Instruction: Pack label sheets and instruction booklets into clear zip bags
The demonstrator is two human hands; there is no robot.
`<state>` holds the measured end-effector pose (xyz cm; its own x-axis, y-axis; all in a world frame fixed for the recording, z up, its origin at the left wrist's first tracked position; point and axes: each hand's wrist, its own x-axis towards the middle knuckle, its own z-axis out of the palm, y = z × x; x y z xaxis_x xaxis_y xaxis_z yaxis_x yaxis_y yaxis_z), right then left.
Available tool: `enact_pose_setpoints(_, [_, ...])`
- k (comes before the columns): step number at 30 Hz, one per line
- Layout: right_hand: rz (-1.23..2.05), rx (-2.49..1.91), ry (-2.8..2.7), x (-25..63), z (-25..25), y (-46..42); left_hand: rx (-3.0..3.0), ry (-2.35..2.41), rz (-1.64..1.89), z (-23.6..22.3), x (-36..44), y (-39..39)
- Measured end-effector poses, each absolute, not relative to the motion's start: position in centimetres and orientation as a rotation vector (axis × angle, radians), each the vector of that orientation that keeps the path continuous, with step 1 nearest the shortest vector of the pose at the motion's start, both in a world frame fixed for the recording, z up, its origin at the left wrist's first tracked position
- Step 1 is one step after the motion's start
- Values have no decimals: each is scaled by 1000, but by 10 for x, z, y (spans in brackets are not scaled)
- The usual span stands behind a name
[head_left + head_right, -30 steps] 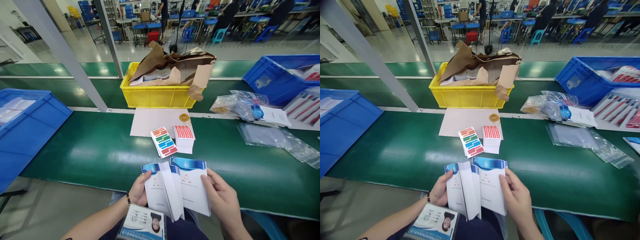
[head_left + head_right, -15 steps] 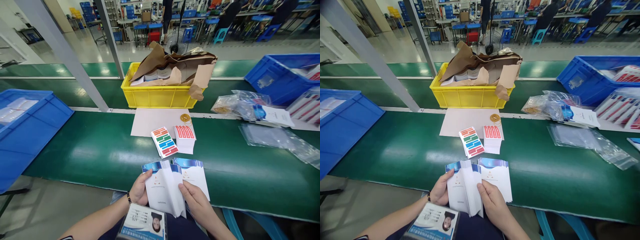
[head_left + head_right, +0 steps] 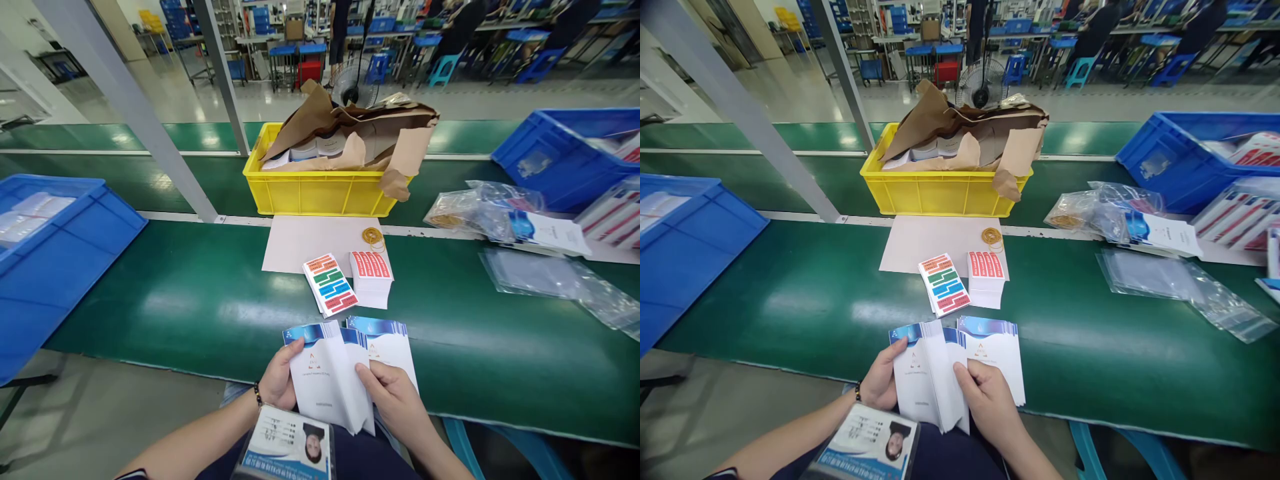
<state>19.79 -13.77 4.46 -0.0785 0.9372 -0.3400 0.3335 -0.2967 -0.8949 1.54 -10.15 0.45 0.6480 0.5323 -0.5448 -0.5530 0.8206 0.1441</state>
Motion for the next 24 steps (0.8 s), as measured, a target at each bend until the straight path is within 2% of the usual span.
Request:
enact_pose_setpoints(19, [1476, -1489, -928, 185, 51, -134, -58, 475, 584, 3, 13, -100])
enact_pose_setpoints(24, [1268, -1595, -1130, 185, 51, -135, -59, 531, 608, 3, 14, -100])
